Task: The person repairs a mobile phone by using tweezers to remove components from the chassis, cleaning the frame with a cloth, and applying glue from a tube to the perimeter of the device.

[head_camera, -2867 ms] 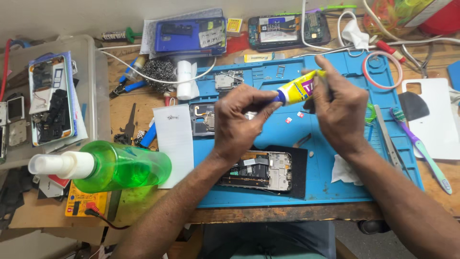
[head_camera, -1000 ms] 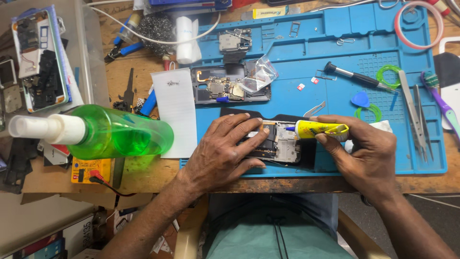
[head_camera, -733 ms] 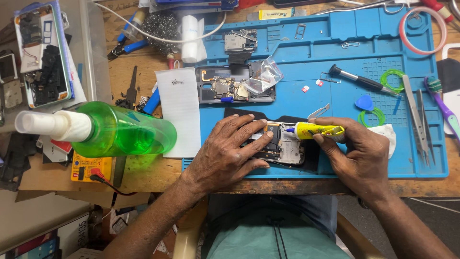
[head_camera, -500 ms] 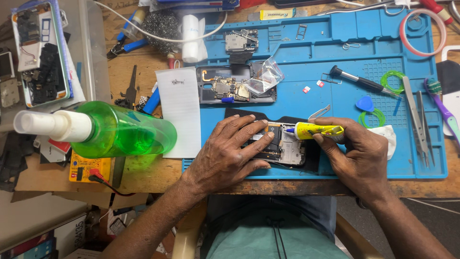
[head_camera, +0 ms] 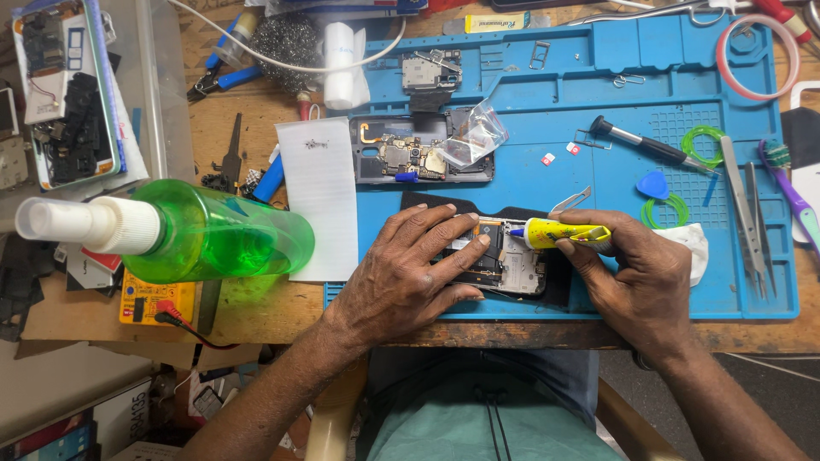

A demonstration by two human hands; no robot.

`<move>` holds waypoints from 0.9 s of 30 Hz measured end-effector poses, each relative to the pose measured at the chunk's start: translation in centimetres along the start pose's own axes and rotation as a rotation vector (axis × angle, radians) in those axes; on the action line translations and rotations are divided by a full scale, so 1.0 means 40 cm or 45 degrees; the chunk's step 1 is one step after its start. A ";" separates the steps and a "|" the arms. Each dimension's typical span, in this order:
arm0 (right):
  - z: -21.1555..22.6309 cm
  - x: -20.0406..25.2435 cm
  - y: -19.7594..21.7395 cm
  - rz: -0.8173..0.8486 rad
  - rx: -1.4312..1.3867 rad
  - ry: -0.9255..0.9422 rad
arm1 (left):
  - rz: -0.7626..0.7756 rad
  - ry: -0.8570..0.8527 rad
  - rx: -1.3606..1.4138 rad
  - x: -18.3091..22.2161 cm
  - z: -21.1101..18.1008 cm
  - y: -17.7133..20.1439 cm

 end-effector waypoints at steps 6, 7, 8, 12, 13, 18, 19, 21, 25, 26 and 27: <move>0.004 0.003 -0.001 -0.012 0.017 0.062 | -0.008 -0.002 0.001 0.000 0.001 0.000; 0.005 0.003 -0.001 -0.017 0.019 0.076 | -0.006 -0.002 0.000 -0.001 0.001 -0.001; 0.001 0.002 -0.002 -0.011 0.013 0.046 | -0.004 -0.001 0.000 -0.001 0.001 -0.001; -0.004 0.000 -0.003 -0.010 0.012 0.001 | -0.005 -0.002 0.005 -0.001 0.001 -0.003; -0.003 0.000 -0.004 -0.017 0.017 0.011 | -0.007 -0.003 0.004 0.000 0.001 -0.003; 0.009 0.000 -0.001 -0.030 0.032 0.057 | -0.005 -0.003 0.002 0.001 0.002 -0.005; 0.012 0.000 -0.001 -0.033 0.017 0.071 | -0.003 -0.002 0.003 0.000 0.002 -0.006; 0.020 0.003 0.001 -0.039 0.019 0.117 | 0.002 -0.001 0.005 0.001 0.003 -0.006; 0.009 0.014 0.011 -0.055 -0.085 0.058 | -0.012 0.000 -0.003 0.002 0.001 -0.005; -0.004 0.016 0.017 -0.073 -0.141 -0.020 | -0.010 0.000 -0.006 0.001 0.002 -0.006; -0.018 0.018 0.022 -0.093 -0.197 -0.099 | -0.006 -0.001 -0.009 0.002 0.002 -0.007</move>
Point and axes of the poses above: each hand's wrist, its own x-axis away from the middle knuckle, its own y-axis out of the back of the hand, z = x × y, the point moved 4 cm from there along -x, towards the middle knuckle, and after that the axes turned 11 degrees about z, right-handed, at the moved point
